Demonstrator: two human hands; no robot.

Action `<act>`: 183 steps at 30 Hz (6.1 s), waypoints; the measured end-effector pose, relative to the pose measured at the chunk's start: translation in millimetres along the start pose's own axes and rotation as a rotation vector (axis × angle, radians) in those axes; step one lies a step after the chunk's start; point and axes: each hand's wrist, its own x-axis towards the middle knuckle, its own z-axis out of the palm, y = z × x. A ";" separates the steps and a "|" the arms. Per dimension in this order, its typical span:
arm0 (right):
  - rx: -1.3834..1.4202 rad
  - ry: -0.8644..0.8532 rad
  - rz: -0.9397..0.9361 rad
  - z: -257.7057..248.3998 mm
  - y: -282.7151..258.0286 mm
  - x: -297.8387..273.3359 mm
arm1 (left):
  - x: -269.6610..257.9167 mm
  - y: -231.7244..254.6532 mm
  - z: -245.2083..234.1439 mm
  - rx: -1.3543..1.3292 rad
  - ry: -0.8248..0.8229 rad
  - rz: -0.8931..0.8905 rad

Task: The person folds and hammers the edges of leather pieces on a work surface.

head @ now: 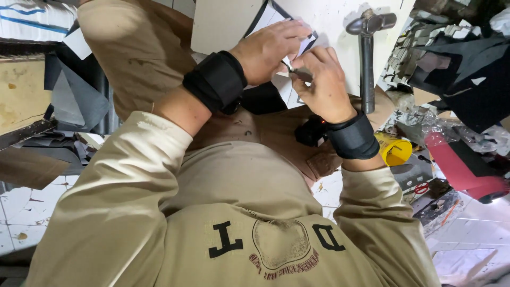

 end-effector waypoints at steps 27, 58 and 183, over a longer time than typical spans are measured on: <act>-0.073 -0.111 -0.050 -4.8 15.8 15.8 | 2.1 1.5 -6.6 -0.036 -0.034 -0.026; -0.057 -0.036 -0.166 -8.2 26.4 8.2 | 14.1 16.5 -31.4 0.029 -0.140 -0.111; -0.250 0.531 0.372 23.1 74.1 -33.1 | -30.3 51.3 -7.8 0.557 -0.001 -0.002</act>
